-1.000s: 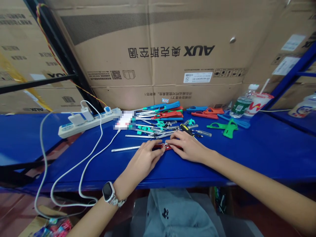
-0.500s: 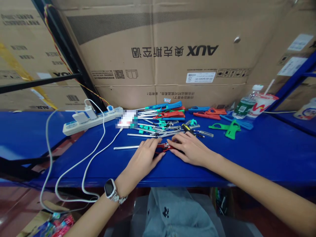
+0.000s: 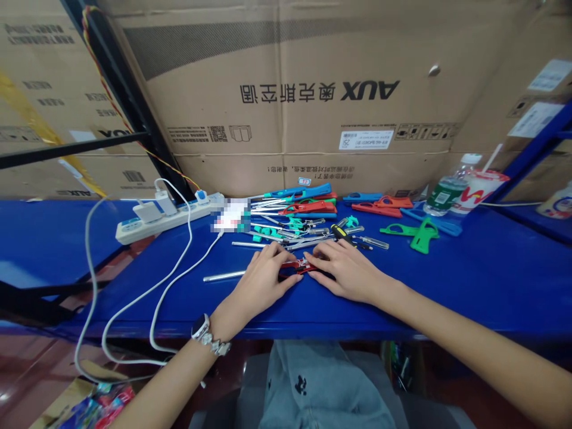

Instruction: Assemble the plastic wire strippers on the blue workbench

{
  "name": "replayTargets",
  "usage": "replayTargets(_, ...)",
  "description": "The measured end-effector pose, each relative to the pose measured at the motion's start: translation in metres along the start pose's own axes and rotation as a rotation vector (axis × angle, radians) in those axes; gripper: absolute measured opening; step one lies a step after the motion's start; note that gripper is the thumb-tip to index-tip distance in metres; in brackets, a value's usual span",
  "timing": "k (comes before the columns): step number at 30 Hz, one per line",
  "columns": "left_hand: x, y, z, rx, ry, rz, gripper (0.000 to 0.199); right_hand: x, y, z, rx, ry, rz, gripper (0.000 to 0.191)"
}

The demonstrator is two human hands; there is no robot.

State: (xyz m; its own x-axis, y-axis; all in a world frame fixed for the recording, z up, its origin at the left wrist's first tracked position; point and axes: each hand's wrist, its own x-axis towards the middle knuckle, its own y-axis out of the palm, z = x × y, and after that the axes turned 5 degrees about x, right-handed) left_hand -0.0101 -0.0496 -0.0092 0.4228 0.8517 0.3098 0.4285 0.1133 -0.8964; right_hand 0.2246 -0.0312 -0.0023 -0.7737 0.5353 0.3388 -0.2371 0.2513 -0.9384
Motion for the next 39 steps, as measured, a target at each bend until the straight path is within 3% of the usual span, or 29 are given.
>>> replayTargets(10,-0.011,0.002,0.005,0.061,0.149,-0.118,0.022,0.001,-0.001,0.001,-0.022,-0.006,-0.004,0.04)
replayTargets(15,0.0,-0.005,0.009,-0.066,0.094,-0.047,0.018,0.002,0.0,0.002,-0.017,0.0,-0.012,0.039)
replayTargets(20,0.011,-0.012,0.016,0.048,0.155,0.045,0.022,0.002,0.0,0.002,-0.006,0.002,-0.02,0.039)
replayTargets(23,0.007,-0.012,0.019,0.13,0.238,0.032,0.029,0.002,-0.001,0.002,-0.013,0.004,-0.012,0.04)
replayTargets(27,0.002,-0.012,0.024,0.094,0.231,-0.039,0.032,0.002,-0.002,0.002,-0.019,0.002,0.0,0.038)
replayTargets(32,0.002,-0.015,0.027,0.111,0.279,0.014,0.03,0.004,-0.003,0.005,-0.059,0.013,0.003,0.039)
replayTargets(36,0.007,-0.012,0.025,0.059,0.23,0.022,0.022,0.003,-0.004,0.008,-0.118,0.037,0.011,0.038)
replayTargets(39,0.019,-0.007,0.027,-0.007,0.174,0.032,0.03,0.001,-0.002,0.004,-0.16,0.054,0.009,0.038)
